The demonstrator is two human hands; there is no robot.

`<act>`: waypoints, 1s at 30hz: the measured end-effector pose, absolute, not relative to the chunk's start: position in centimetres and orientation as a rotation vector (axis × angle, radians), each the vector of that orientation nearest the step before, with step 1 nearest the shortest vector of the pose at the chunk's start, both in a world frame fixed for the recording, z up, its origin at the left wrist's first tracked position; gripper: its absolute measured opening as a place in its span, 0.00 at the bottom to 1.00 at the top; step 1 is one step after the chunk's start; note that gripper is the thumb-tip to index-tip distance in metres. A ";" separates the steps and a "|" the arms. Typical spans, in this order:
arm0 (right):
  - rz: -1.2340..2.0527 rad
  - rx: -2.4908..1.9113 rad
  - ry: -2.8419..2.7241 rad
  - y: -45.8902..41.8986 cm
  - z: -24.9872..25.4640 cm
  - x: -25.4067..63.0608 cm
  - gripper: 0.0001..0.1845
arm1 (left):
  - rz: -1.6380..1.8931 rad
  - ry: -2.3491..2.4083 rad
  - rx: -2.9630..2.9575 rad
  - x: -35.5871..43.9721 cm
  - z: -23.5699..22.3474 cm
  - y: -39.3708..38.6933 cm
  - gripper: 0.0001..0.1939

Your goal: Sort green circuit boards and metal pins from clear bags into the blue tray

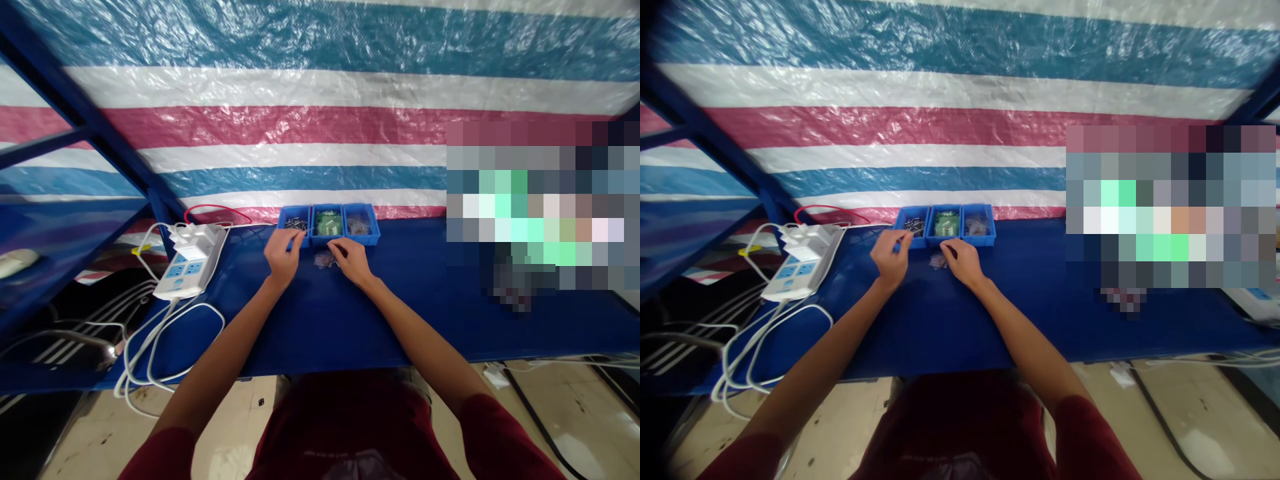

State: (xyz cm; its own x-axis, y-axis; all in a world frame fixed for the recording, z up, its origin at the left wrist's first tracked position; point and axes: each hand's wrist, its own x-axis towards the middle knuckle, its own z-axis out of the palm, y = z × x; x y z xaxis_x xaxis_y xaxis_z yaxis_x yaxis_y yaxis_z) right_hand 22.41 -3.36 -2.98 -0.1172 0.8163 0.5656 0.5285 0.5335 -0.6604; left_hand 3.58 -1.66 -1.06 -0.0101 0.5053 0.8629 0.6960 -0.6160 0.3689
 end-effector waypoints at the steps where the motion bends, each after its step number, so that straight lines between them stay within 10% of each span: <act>1: 0.359 -1.153 -1.807 -3.4 -2.9 22.5 0.15 | -1.648 -1.321 -1.994 3.3 -1.0 -1.3 0.14; 30: 0.347 -1.619 -1.916 -3.1 -2.5 22.6 0.09 | -0.773 -1.085 -2.963 3.3 -3.8 -0.4 0.13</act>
